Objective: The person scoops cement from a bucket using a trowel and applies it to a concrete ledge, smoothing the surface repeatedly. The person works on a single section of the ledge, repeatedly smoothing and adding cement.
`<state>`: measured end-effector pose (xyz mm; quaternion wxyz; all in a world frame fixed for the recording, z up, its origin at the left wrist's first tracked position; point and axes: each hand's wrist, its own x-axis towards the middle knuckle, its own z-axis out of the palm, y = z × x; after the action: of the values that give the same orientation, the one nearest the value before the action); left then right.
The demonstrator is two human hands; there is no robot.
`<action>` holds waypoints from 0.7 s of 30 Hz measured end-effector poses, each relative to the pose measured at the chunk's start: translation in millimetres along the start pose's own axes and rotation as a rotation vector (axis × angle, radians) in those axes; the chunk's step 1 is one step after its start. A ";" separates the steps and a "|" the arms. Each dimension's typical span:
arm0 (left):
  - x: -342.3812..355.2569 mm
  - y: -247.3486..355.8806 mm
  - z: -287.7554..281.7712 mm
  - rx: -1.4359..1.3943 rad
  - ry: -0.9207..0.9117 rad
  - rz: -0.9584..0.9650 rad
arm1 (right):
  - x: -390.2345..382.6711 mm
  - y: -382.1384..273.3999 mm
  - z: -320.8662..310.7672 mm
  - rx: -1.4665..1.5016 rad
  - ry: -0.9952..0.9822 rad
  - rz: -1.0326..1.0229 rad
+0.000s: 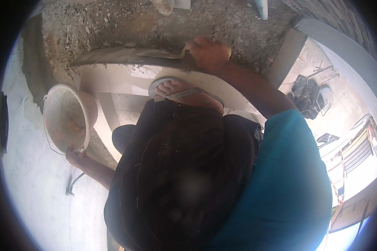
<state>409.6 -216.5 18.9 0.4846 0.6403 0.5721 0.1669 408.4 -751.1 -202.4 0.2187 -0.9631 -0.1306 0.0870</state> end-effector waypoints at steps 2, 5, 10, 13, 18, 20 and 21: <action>22.3 -11.3 -15.7 0.012 -0.052 0.057 | -2.6 -3.2 -2.8 -0.006 0.007 0.001; 21.2 -13.7 -12.5 -0.007 -0.045 0.053 | -4.9 -8.2 -10.7 0.008 0.027 -0.002; 9.7 -5.8 -3.4 0.006 -0.021 0.025 | -7.1 -17.6 -29.5 0.052 0.026 -0.015; 4.8 -9.7 -2.9 0.080 -0.037 0.108 | -10.4 -19.9 -37.2 0.060 0.054 -0.040; 0.7 -13.8 -4.1 0.184 -0.086 0.229 | -14.0 -19.2 -50.1 0.126 0.054 -0.015; 14.6 -12.5 -22.4 0.211 -0.148 0.239 | -15.1 -13.8 -54.3 0.200 -0.031 0.051; 20.9 -13.3 -24.7 0.197 -0.158 0.222 | -15.9 -10.2 -53.6 0.213 -0.094 0.099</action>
<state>389.1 -188.9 12.8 0.4412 0.7553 0.4716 0.1117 403.2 -768.1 -148.4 0.3087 -0.9346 -0.0832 0.1561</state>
